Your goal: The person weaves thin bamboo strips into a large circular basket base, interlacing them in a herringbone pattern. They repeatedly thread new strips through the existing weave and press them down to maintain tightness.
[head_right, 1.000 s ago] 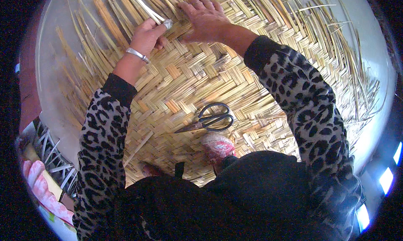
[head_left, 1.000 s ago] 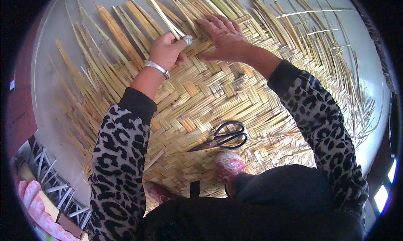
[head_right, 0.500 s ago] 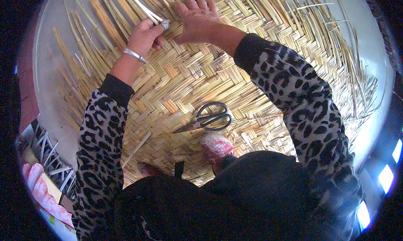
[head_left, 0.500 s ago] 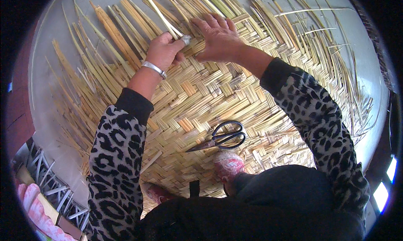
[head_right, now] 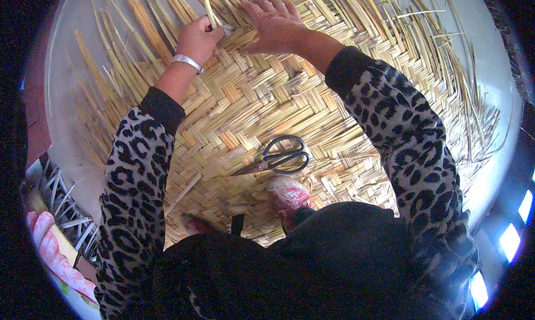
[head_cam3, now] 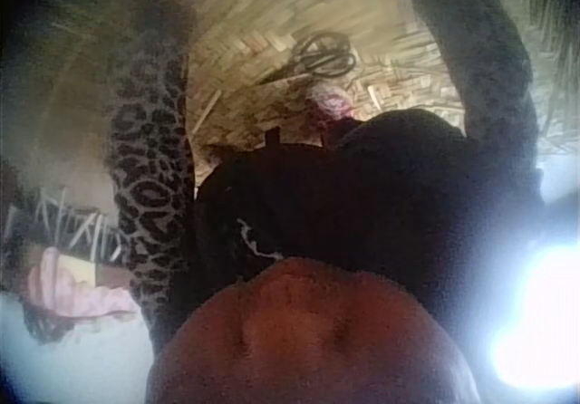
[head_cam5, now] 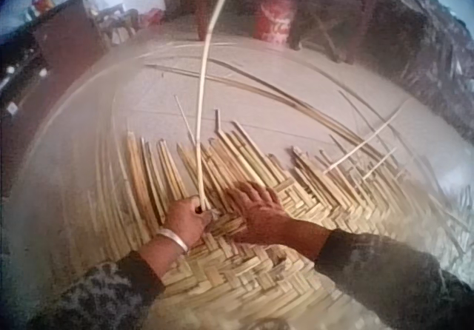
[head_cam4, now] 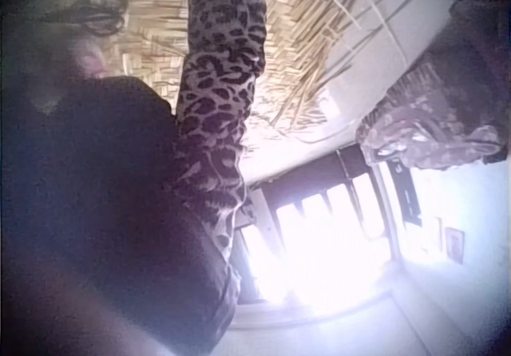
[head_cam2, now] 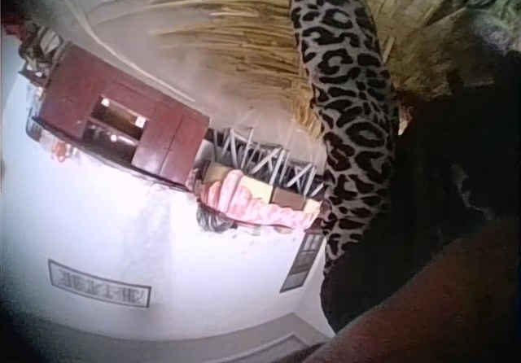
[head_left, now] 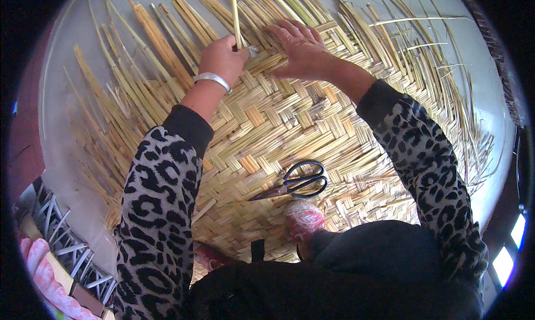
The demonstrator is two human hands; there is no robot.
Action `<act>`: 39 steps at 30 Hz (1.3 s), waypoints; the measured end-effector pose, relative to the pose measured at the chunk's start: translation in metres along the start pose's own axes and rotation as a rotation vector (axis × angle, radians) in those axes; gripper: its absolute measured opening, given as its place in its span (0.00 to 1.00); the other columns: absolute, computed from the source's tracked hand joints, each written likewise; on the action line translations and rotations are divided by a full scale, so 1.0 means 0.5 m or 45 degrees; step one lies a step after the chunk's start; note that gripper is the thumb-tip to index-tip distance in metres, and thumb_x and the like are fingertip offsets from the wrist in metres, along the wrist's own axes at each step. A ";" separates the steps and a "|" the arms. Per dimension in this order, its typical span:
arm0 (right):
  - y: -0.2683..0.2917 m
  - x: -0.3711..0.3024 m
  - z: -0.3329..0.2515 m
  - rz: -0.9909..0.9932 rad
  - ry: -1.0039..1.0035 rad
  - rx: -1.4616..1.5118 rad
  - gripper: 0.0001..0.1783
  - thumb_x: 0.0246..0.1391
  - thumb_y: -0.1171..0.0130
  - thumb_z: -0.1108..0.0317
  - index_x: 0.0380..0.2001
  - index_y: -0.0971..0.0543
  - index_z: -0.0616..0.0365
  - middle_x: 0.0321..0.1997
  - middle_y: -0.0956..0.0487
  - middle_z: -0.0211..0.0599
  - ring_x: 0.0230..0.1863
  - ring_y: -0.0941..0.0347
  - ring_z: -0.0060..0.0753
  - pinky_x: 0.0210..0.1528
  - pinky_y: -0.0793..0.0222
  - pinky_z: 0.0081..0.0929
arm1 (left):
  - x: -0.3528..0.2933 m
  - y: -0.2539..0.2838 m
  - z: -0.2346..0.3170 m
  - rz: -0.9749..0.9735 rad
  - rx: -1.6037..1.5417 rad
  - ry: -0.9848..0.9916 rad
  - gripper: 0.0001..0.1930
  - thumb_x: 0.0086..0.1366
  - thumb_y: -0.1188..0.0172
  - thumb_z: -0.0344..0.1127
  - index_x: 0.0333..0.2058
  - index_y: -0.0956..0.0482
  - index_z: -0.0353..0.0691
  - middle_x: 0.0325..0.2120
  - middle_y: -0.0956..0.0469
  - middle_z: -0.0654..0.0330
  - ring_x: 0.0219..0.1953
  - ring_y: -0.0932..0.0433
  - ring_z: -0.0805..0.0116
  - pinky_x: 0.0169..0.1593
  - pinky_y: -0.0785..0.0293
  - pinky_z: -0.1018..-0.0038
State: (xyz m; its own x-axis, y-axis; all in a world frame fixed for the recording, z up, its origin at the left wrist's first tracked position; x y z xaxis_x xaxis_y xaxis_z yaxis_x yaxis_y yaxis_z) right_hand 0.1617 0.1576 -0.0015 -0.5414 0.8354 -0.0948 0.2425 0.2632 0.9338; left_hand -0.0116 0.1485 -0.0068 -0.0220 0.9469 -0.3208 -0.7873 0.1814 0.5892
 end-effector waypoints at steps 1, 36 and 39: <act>-0.002 -0.002 0.003 0.011 0.009 0.019 0.57 0.37 0.29 0.40 0.68 0.44 0.46 0.72 0.45 0.46 0.74 0.56 0.51 0.72 0.60 0.55 | 0.005 -0.002 -0.006 -0.025 -0.007 0.047 0.10 0.59 0.36 0.36 0.33 0.20 0.34 0.20 0.21 0.61 0.19 0.21 0.73 0.21 0.29 0.74; 0.078 -0.035 0.070 0.498 0.101 0.105 0.40 0.47 0.35 0.41 0.60 0.30 0.48 0.63 0.32 0.45 0.67 0.42 0.52 0.66 0.45 0.51 | 0.077 0.034 -0.038 0.131 -0.549 0.346 0.04 0.60 0.40 0.25 0.34 0.24 0.33 0.32 0.19 0.53 0.25 0.18 0.66 0.25 0.23 0.77; 0.109 -0.044 0.156 0.479 -0.130 -0.095 0.31 0.55 0.39 0.50 0.58 0.29 0.54 0.63 0.31 0.46 0.67 0.41 0.53 0.68 0.44 0.46 | 0.042 0.023 -0.011 0.240 -0.679 0.068 0.08 0.57 0.39 0.23 0.37 0.24 0.31 0.30 0.20 0.54 0.24 0.19 0.66 0.26 0.24 0.76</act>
State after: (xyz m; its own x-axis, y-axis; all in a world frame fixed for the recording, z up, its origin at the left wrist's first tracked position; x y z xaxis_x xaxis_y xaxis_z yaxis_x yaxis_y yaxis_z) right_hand 0.2498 0.1912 0.0244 -0.3421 0.9115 0.2283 0.3475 -0.1030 0.9320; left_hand -0.0244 0.1687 -0.0110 -0.2122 0.9328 -0.2914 -0.9687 -0.1616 0.1883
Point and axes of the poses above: each hand's wrist, its own x-axis towards the middle knuckle, its own y-axis out of the back of the hand, z = x × y, the point moved 6 cm from there along x, towards the middle knuckle
